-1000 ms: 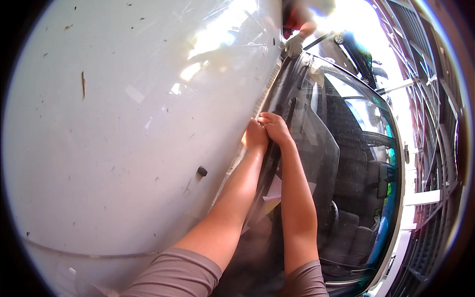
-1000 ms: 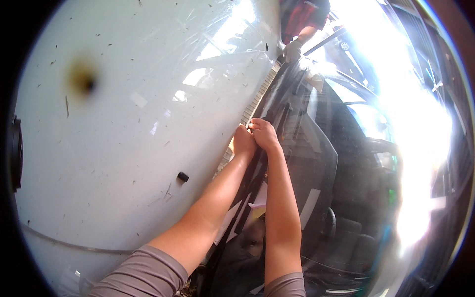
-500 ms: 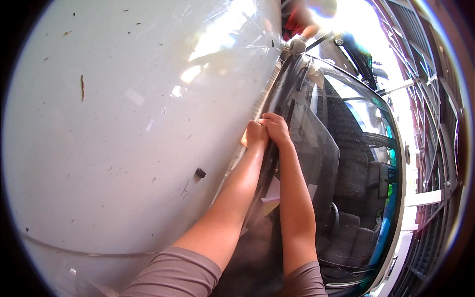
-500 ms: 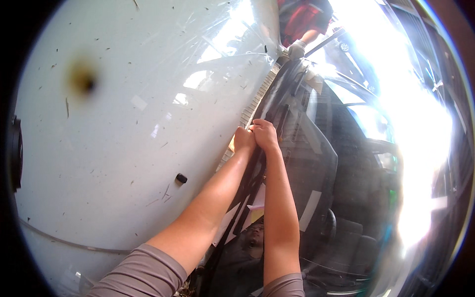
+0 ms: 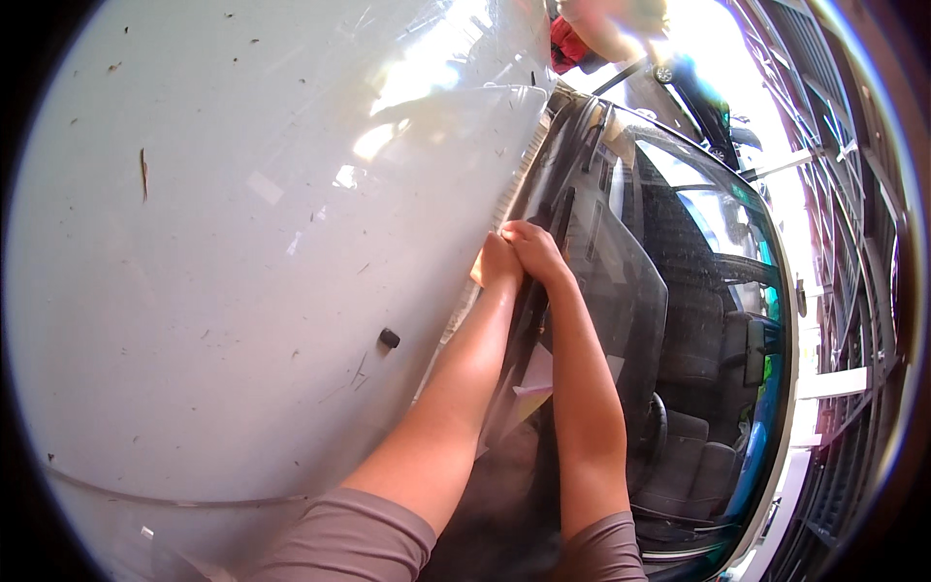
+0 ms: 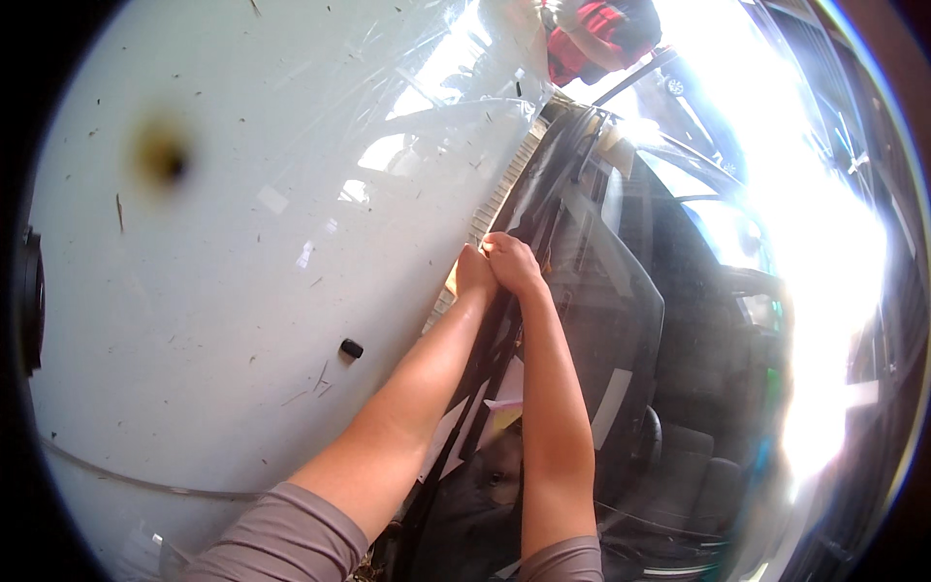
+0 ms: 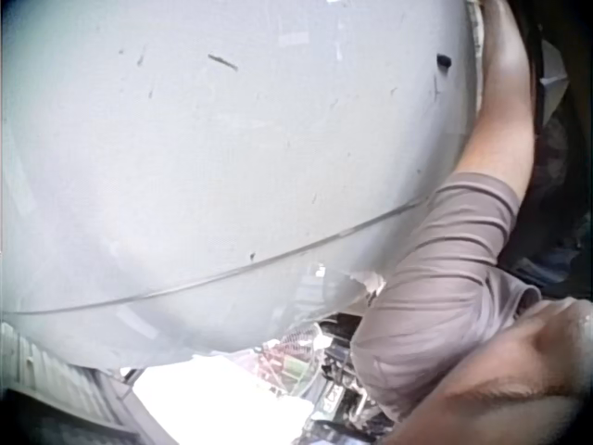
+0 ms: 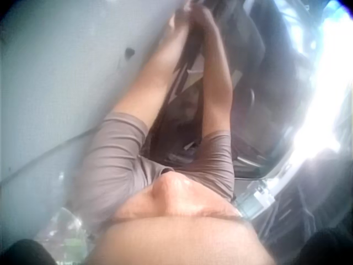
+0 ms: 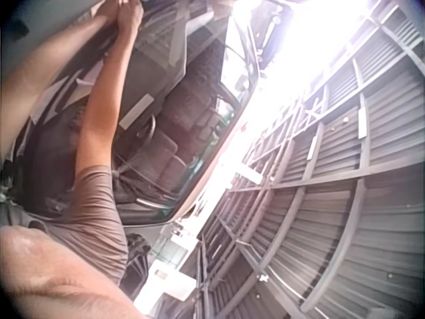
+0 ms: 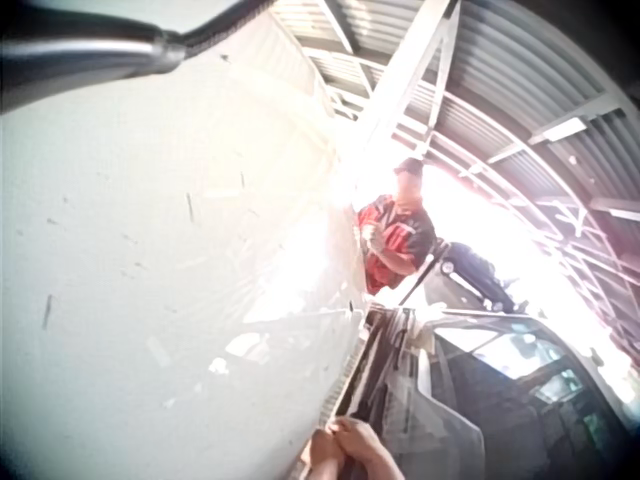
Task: The person works on a car, first pressing down on a plastic trim piece near the base of the windshield and then securing a wire or cable along the inner edge of the engine bay near the fender by hand.
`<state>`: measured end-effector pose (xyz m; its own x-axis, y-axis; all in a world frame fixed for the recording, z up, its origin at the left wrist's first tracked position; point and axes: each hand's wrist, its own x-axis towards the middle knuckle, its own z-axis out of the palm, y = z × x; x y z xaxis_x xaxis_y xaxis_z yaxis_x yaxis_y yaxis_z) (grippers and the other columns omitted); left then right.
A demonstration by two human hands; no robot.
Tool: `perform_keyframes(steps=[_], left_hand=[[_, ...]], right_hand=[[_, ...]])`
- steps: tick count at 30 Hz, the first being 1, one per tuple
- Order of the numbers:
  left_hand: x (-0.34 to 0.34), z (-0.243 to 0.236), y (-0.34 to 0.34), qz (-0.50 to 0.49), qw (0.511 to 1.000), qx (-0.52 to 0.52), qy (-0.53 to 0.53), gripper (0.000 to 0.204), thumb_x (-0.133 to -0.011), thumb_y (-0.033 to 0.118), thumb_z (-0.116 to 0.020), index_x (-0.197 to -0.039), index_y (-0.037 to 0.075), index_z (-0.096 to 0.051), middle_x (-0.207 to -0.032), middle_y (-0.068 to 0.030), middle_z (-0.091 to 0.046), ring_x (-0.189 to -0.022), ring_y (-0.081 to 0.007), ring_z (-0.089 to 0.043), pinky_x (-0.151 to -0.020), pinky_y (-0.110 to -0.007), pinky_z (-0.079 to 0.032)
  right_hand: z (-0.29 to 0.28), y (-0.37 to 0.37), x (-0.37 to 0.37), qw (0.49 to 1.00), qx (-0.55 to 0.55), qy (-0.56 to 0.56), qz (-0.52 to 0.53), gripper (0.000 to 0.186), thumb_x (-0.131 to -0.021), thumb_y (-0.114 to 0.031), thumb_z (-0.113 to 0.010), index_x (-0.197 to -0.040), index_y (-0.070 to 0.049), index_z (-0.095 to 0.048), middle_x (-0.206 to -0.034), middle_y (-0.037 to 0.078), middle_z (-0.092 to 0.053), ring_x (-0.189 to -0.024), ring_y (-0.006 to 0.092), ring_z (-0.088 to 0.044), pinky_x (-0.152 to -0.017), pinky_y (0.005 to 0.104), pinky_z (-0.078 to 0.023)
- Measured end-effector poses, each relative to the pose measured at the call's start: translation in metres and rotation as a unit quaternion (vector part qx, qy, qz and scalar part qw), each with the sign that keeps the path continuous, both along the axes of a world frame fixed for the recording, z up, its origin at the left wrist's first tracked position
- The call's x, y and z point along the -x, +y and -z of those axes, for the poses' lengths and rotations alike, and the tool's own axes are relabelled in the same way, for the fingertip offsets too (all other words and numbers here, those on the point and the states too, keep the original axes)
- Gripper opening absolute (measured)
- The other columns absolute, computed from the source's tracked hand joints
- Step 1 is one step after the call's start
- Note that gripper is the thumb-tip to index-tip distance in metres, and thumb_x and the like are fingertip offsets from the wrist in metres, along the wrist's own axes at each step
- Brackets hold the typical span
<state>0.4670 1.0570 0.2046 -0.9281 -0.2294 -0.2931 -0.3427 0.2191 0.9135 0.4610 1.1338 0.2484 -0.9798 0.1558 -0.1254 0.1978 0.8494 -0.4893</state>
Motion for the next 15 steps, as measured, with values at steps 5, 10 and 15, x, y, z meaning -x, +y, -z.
perform_keyframes(steps=[5,10,15], left_hand=[[-0.002,0.016,-0.008,-0.037,0.986,-0.137,0.089,0.024,-0.085,0.020,-0.061,-0.082,-0.004,-0.066,-0.084,-0.0254,-0.068,-0.081,-0.0381,-0.069,-0.069,-0.050,-0.050],[-0.012,0.017,-0.027,0.101,0.970,-0.183,0.121,0.019,-0.090,0.015,-0.055,-0.090,-0.003,-0.059,-0.092,-0.0279,-0.065,-0.092,-0.0423,-0.065,-0.077,-0.049,-0.049],[-0.007,0.017,-0.021,0.089,0.984,-0.114,0.100,0.019,-0.095,0.013,-0.050,-0.090,-0.004,-0.058,-0.090,-0.0283,-0.064,-0.092,-0.0444,-0.063,-0.078,-0.050,-0.048]], right_hand=[[0.000,-0.011,0.002,0.998,-0.061,-0.021,-0.015,0.038,-0.086,-0.023,-0.056,-0.119,-0.008,-0.068,-0.118,0.018,-0.068,-0.114,0.0352,-0.062,-0.099,0.0397,-0.048],[-0.016,-0.015,-0.006,0.998,-0.055,-0.033,-0.006,0.046,-0.081,-0.001,-0.051,-0.125,-0.001,-0.064,-0.124,0.021,-0.066,-0.120,0.0311,-0.062,-0.103,0.0355,-0.046],[-0.010,-0.006,-0.002,1.000,0.022,-0.012,-0.006,0.052,-0.077,0.005,-0.049,-0.127,0.002,-0.062,-0.125,0.022,-0.065,-0.121,0.0301,-0.061,-0.105,0.0344,-0.045]])
